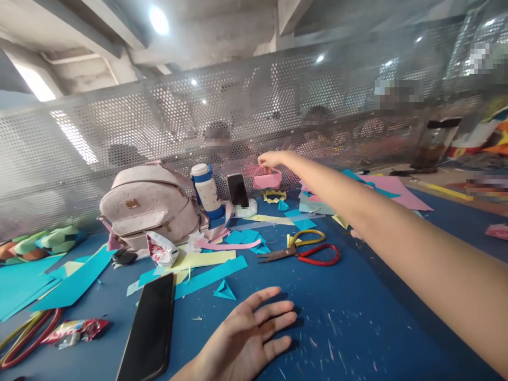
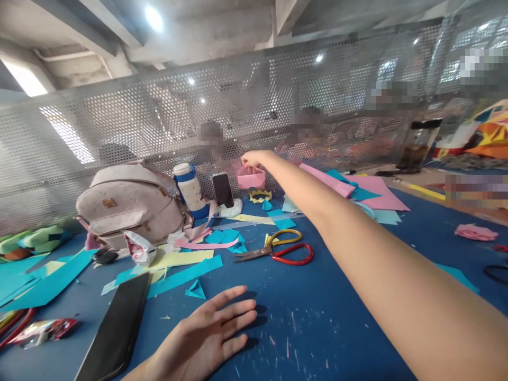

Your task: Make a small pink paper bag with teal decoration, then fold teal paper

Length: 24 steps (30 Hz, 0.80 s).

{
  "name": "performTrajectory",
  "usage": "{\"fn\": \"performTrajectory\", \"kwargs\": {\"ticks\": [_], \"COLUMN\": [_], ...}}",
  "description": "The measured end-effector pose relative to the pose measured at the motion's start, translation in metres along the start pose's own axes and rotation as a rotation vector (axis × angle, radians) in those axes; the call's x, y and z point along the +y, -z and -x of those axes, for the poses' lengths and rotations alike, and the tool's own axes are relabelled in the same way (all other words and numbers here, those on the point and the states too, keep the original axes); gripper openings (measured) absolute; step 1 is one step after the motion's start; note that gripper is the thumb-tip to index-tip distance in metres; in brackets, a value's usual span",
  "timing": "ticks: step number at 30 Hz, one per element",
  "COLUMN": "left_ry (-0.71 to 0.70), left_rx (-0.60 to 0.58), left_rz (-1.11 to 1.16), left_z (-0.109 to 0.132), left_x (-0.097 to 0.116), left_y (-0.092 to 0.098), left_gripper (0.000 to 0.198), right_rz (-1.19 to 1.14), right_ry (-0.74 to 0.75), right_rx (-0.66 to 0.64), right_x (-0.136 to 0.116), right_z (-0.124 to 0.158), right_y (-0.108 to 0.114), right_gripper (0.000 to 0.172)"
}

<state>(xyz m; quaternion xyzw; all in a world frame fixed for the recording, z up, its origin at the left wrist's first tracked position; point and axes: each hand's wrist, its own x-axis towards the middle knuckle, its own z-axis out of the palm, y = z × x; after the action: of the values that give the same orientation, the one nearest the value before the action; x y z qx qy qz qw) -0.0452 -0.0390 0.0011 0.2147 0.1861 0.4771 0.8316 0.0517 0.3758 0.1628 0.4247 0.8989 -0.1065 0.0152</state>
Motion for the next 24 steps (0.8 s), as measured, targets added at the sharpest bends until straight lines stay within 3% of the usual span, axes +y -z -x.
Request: {"fn": "performTrajectory", "kwargs": {"ticks": [6,14,24], "left_ry": [0.013,0.004,0.006], "left_rx": [-0.016,-0.008,-0.012], "left_rz": [-0.001,-0.001,0.01], "left_z": [-0.001,-0.001,-0.001], "left_x": [0.001,-0.002,0.001], "left_y": [0.002,0.006,0.002], "left_gripper": [0.045,0.044,0.043], "right_rz": [0.283,0.425,0.319], "right_ry": [-0.018,-0.122,-0.12], "right_rx": [0.051,0.329,0.246], "right_x": [-0.01,-0.018,-0.001], "right_z": [-0.003,0.007,0.008], "right_y": [0.0,-0.043,-0.045], "right_gripper": [0.034,0.035,0.031]}}
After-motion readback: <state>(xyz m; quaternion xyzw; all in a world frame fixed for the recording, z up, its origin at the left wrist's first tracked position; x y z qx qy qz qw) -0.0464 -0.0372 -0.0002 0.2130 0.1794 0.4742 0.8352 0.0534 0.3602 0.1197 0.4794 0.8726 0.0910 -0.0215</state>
